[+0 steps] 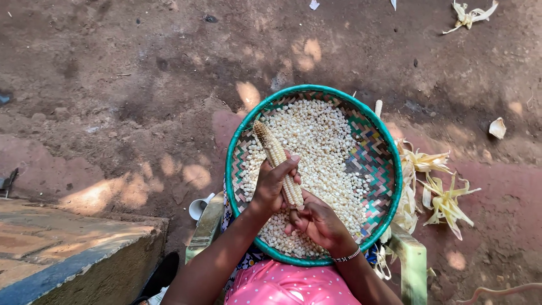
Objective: Shelling kernels from a corn cob by hand into a basket
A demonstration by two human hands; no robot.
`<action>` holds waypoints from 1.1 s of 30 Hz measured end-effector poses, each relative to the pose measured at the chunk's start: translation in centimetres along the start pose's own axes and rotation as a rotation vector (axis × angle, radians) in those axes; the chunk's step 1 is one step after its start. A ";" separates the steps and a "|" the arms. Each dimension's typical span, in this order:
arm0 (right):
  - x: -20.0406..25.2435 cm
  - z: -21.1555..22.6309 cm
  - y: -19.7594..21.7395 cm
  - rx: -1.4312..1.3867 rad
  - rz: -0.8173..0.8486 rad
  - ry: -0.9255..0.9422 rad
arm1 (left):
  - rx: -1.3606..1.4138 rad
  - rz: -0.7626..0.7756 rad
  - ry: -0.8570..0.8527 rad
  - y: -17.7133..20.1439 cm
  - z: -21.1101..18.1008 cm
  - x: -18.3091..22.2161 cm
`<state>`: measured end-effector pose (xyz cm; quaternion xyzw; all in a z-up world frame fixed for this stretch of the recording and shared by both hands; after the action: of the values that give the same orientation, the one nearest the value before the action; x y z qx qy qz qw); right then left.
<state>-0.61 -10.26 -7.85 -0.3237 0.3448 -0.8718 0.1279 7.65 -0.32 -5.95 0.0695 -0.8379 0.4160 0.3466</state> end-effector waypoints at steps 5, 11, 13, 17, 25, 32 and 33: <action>-0.2 -0.6 0.9 -0.074 -0.052 -0.047 | -0.090 0.042 -0.033 -0.3 0.1 0.3; -0.9 -2.7 4.3 -0.079 0.039 -0.005 | -0.149 0.045 -0.183 -0.5 -0.1 0.5; -1.1 -2.8 4.8 -0.082 0.046 -0.007 | -0.142 0.051 -0.191 -0.6 0.0 0.2; -1.3 -4.1 6.8 -0.090 0.043 -0.020 | -0.121 0.075 -0.201 -0.6 0.3 0.2; -0.5 0.3 1.0 0.001 0.024 0.076 | -0.024 0.134 -0.138 -0.9 0.0 0.5; 0.1 1.5 -1.3 -0.091 0.156 0.073 | -0.090 0.180 -0.087 -0.3 -0.5 -0.6; 0.1 1.8 -1.5 -0.051 0.145 0.089 | -0.041 0.169 -0.050 0.3 -0.1 -1.4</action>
<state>0.51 -10.13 -5.83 -0.2621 0.3946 -0.8647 0.1671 8.63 -0.30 -7.04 0.0018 -0.8575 0.4247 0.2904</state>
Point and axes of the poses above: each hand's wrist, its own x-axis away from the middle knuckle, its own y-axis out of the back of the hand, z = x × y, the point moved 9 cm from there along -x, towards the middle knuckle, and after that the axes turned 8 degrees about y, right-handed, at the moved point
